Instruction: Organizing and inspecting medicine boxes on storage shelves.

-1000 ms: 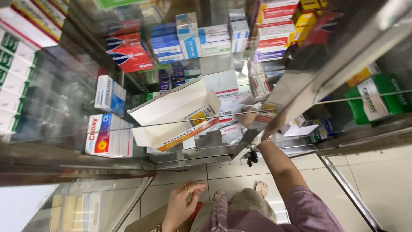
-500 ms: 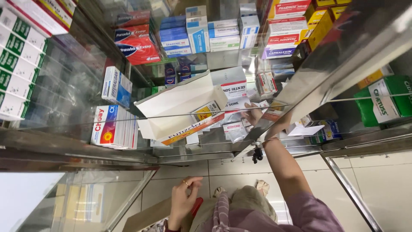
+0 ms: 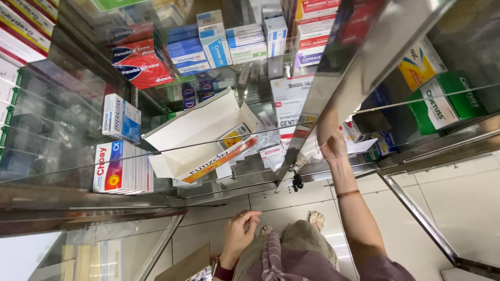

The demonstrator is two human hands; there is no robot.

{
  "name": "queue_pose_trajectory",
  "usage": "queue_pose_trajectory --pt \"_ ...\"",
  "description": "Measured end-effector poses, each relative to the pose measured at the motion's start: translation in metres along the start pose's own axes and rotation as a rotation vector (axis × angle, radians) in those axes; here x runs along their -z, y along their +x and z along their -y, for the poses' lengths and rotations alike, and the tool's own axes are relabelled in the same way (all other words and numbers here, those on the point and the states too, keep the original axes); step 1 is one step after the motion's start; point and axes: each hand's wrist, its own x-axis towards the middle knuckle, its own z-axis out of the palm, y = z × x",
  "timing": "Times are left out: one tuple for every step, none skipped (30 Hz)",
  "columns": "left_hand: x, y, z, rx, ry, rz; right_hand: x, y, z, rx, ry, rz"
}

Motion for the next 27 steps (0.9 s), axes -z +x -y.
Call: queue_pose_trajectory --pt "-0.004 -0.001 0.003 -0.009 -0.005 0.008 -0.004 -0.015 0.013 -0.039 0.009 0.011" --pt "-0.007 -0.001 0.004 -0.010 -0.006 0.014 -0.006 -0.030 0.021 -0.034 0.008 0.006" --pt "-0.011 0.000 0.006 -0.011 -0.011 0.032 -0.008 -0.044 0.031 -0.046 -0.040 0.025" --pt "-0.015 0.000 0.008 -0.012 -0.015 0.049 -0.010 -0.059 0.040 -0.058 -0.087 0.044" --pt "-0.017 0.002 0.005 -0.014 -0.017 0.057 -0.017 -0.072 0.045 -0.052 -0.089 0.039" --pt "-0.019 0.003 0.002 0.021 0.003 0.086 -0.025 -0.086 0.050 -0.051 -0.145 0.012" --pt "-0.021 0.005 -0.001 0.055 0.023 0.114 -0.033 -0.098 0.055 -0.051 -0.200 -0.015" --pt "-0.023 0.006 -0.001 0.052 0.021 0.120 -0.022 -0.105 0.058 -0.045 -0.202 -0.019" --pt "-0.025 0.007 -0.002 0.040 0.049 0.129 -0.011 -0.113 0.061 -0.055 -0.229 0.008" --pt "-0.027 0.008 -0.003 0.029 0.078 0.137 0.000 -0.120 0.064 -0.064 -0.257 0.035" --pt "-0.029 0.009 -0.003 0.026 0.077 0.144 0.001 -0.130 0.068 -0.058 -0.257 0.030" --pt "-0.030 0.010 -0.004 -0.021 0.083 0.139 0.002 -0.139 0.072 -0.050 -0.256 -0.008" --pt "-0.031 0.011 -0.004 -0.067 0.091 0.133 0.003 -0.149 0.075 -0.043 -0.253 -0.046" --pt "-0.034 0.012 -0.003 -0.069 0.091 0.139 0.008 -0.161 0.081 -0.038 -0.253 -0.051" --pt "-0.035 0.013 -0.002 -0.062 0.100 0.157 0.013 -0.171 0.087 -0.031 -0.280 -0.123" --pt "-0.037 0.013 -0.001 -0.055 0.110 0.174 0.018 -0.182 0.093 -0.024 -0.307 -0.196" --pt "-0.046 0.013 0.012 -0.055 0.110 0.178 0.034 -0.192 0.100 -0.023 -0.306 -0.199" --pt "-0.054 0.013 0.026 -0.055 0.132 0.213 0.051 -0.203 0.108 -0.013 -0.302 -0.198" --pt "-0.062 0.012 0.039 -0.053 0.155 0.250 0.067 -0.214 0.115 -0.005 -0.298 -0.199" --pt "-0.063 0.014 0.032 -0.051 0.154 0.254 0.079 -0.223 0.123 -0.005 -0.298 -0.204" --pt "-0.065 0.016 0.025 -0.103 0.167 0.271 0.092 -0.233 0.130 -0.037 -0.295 -0.142" --pt "-0.067 0.017 0.018 -0.155 0.179 0.288 0.105 -0.243 0.138 -0.067 -0.292 -0.079" --pt "-0.073 0.020 0.012 -0.152 0.178 0.292 0.091 -0.249 0.141 -0.068 -0.292 -0.083" --pt "-0.078 0.023 0.005 -0.210 0.151 0.269 0.077 -0.255 0.143 -0.113 -0.282 -0.097" --pt "-0.083 0.026 -0.001 -0.267 0.125 0.247 0.064 -0.262 0.145 -0.159 -0.271 -0.111" --pt "-0.090 0.027 -0.005 -0.264 0.126 0.251 0.060 -0.267 0.144 -0.159 -0.269 -0.117" --pt "-0.096 0.030 -0.009 -0.267 0.131 0.255 0.055 -0.271 0.143 -0.216 -0.265 -0.088"
